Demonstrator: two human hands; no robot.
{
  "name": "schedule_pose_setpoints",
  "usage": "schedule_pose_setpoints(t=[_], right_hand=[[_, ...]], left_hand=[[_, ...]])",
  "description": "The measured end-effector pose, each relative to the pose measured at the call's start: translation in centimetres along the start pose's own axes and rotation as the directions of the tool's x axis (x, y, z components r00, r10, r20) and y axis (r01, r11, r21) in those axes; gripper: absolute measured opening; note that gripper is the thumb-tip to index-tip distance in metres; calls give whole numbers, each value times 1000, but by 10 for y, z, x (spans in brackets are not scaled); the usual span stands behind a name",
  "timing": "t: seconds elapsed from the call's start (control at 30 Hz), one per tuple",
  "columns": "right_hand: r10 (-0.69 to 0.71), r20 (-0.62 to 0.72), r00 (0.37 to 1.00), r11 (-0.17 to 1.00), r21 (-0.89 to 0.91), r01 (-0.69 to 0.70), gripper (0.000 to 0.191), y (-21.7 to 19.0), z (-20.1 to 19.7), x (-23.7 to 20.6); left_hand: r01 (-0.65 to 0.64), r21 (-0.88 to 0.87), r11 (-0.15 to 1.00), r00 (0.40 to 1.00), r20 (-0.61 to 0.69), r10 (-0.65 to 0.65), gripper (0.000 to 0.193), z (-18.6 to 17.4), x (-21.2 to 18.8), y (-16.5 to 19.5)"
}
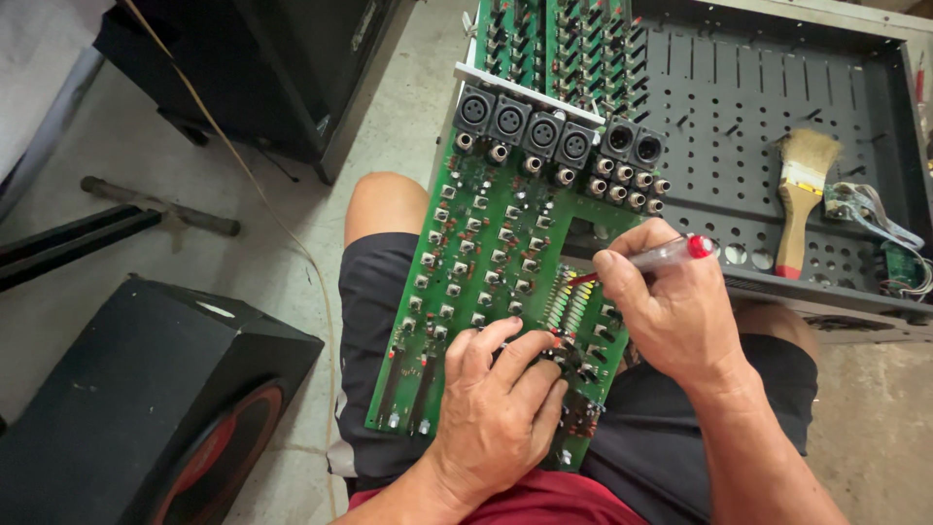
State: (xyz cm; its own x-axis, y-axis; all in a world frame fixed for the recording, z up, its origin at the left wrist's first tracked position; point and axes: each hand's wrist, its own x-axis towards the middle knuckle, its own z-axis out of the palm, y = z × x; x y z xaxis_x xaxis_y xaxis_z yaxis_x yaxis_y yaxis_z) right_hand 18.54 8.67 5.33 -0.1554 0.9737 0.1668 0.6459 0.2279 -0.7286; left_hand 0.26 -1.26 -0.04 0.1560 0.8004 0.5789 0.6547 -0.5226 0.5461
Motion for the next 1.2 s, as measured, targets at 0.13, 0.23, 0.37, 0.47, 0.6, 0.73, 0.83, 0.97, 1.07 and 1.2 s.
schedule_pose_setpoints(t=[0.13, 0.23, 0.37, 0.47, 0.6, 0.73, 0.83, 0.97, 1.07, 1.2], right_hand=[[41, 49, 998, 998, -42, -39, 24, -3, -2, 9], [63, 72, 995, 997, -42, -60, 24, -3, -2, 15], [50, 70, 996, 997, -69, -45, 25, 1, 0, 19], [2, 30, 1000, 999, -45, 0, 22, 9, 2, 13], [-13, -168, 986, 987, 155, 40, 18, 19, 12, -11], [-52, -173, 984, 983, 164, 81, 15, 27, 16, -18], [-118, -162, 980, 992, 16, 122, 16, 27, 15, -16], [-86, -163, 983, 994, 51, 96, 16, 22, 16, -15], [-145, -169, 975, 989, -21, 144, 15, 17, 15, -15], [-143, -132, 981, 984, -121, 127, 15, 11, 16, -17]], left_hand=[[3, -1, 1000, 1000, 1, -3, 18, 1, 1, 1], [1, -4, 1000, 1000, 1, -1, 18, 0, 1, 1], [-8, 0, 1000, 1000, -1, 8, 19, 0, 1, 1], [-9, -1, 1000, 1000, 1, 9, 18, 0, 0, 1], [-7, -4, 1000, 1000, 0, 7, 17, 2, 0, 0], [-6, -3, 1000, 1000, 12, 6, 17, 1, -1, 0], [-15, -2, 1000, 1000, 8, 15, 18, 1, -1, -1], [-7, 5, 1000, 1000, 7, 7, 17, 1, -2, 0], [-4, 4, 1000, 1000, 10, 4, 17, 2, -2, 0], [-6, 0, 1000, 1000, 10, 6, 17, 1, -2, 0]])
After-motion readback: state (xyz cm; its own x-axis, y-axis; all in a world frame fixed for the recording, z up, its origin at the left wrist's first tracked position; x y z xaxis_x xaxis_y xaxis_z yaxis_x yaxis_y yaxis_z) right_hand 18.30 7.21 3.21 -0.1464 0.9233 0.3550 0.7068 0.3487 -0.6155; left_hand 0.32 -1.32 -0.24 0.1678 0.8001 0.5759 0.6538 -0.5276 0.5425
